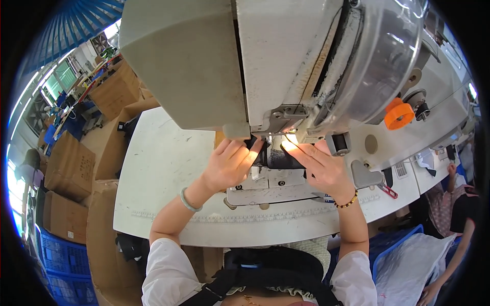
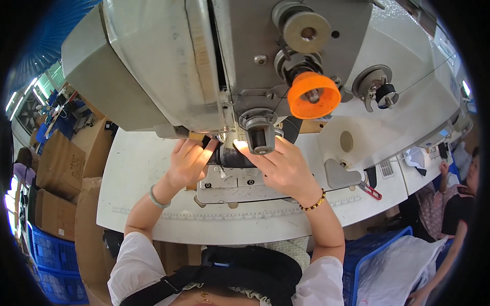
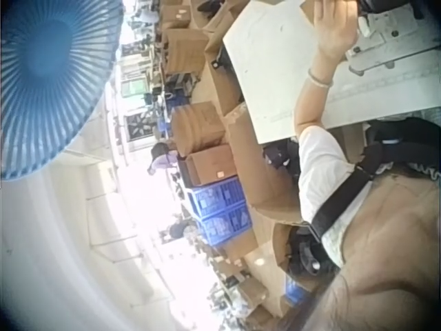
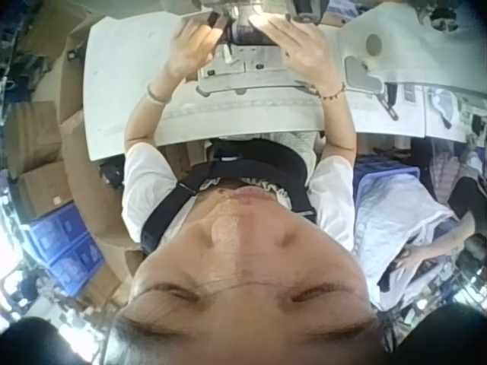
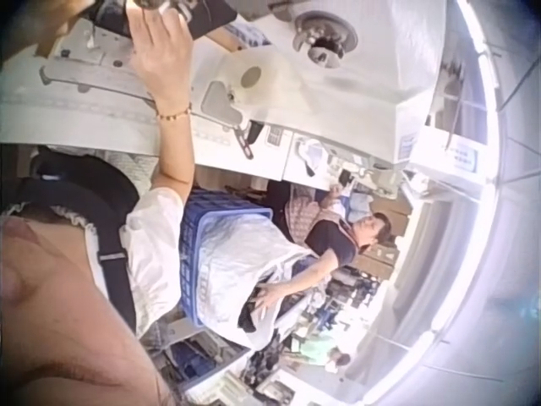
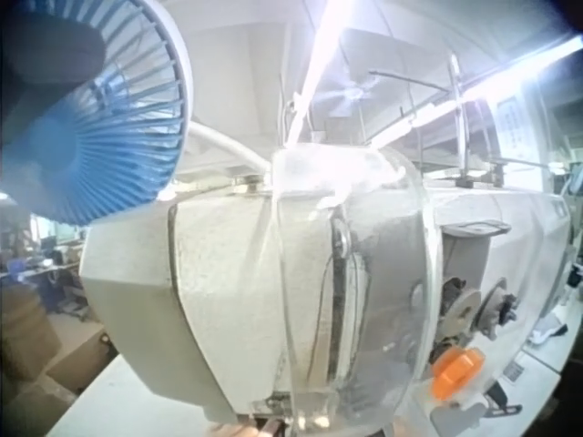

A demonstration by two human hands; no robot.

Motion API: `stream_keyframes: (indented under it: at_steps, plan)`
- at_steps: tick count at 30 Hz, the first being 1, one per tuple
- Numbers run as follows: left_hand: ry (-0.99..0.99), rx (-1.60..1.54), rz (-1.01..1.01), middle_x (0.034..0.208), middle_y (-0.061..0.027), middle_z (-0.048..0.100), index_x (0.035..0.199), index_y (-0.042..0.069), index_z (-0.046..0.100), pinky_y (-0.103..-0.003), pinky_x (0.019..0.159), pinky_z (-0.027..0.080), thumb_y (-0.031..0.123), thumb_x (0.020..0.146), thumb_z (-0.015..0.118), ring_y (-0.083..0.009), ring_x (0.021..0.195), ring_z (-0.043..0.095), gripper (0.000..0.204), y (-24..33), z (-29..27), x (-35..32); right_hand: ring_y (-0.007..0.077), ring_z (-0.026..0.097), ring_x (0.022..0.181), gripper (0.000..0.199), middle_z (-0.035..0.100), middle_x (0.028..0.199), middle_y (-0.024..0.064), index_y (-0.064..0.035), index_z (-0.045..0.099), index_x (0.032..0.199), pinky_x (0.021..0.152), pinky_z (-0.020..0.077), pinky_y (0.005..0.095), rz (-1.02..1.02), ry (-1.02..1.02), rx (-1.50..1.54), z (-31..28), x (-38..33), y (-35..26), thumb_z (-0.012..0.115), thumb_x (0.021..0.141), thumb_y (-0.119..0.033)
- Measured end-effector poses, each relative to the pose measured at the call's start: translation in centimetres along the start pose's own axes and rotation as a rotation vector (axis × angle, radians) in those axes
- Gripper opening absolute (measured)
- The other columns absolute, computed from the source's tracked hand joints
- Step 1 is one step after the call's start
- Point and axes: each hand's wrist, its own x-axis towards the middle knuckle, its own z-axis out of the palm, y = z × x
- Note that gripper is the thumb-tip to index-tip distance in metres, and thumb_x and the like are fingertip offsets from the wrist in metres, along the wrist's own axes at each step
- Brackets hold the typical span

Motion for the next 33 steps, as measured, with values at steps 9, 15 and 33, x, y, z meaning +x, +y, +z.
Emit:
stream_keyframes:
  at_steps: [9, 15, 33]
  plan:
    - [-0.058, 0.036, -0.077, 0.068, -0.0062, 0.044, 0.109, -0.007, 0.06, -0.033, 0.064, 0.041, -0.002, 0.057, 0.056, -0.0217, 0.075, 0.05, 0.052, 0.9, -0.6, 0.0, 0.0235, 0.057, 0.073, 0.054, 0.058, 0.077, 0.0061, -0.0028, 0.069, 0.101, 0.056, 0.048, 0.0323, 0.023, 0.05, 0.085, 0.3, -0.4, 0.3, 0.062, 0.048, 0.008]
    - [-0.101, -0.185, -0.573, 0.07, -0.006, 0.05, 0.113, -0.006, 0.049, -0.036, 0.071, 0.04, -0.005, 0.055, 0.059, -0.0249, 0.081, 0.051, 0.059, 2.5, -1.6, 0.9, 0.0241, 0.058, 0.075, 0.056, 0.059, 0.08, 0.0064, -0.0051, 0.069, 0.102, 0.056, 0.0482, 0.0324, 0.047, 0.038, 0.081, 0.3, -0.6, 0.3, 0.059, 0.048, 0.01]
    - [-0.041, -0.276, -0.235, 0.067, -0.0062, 0.05, 0.101, 0.001, 0.054, -0.035, 0.063, 0.042, -0.008, 0.056, 0.054, -0.0241, 0.062, 0.05, 0.046, 2.1, -0.5, 0.7, 0.0225, 0.057, 0.077, 0.049, 0.063, 0.086, 0.0043, -0.0061, 0.07, 0.1, 0.062, 0.0498, 0.0305, 0.068, 0.009, 0.115, 0.0, -0.9, 0.4, 0.061, 0.054, 0.009]
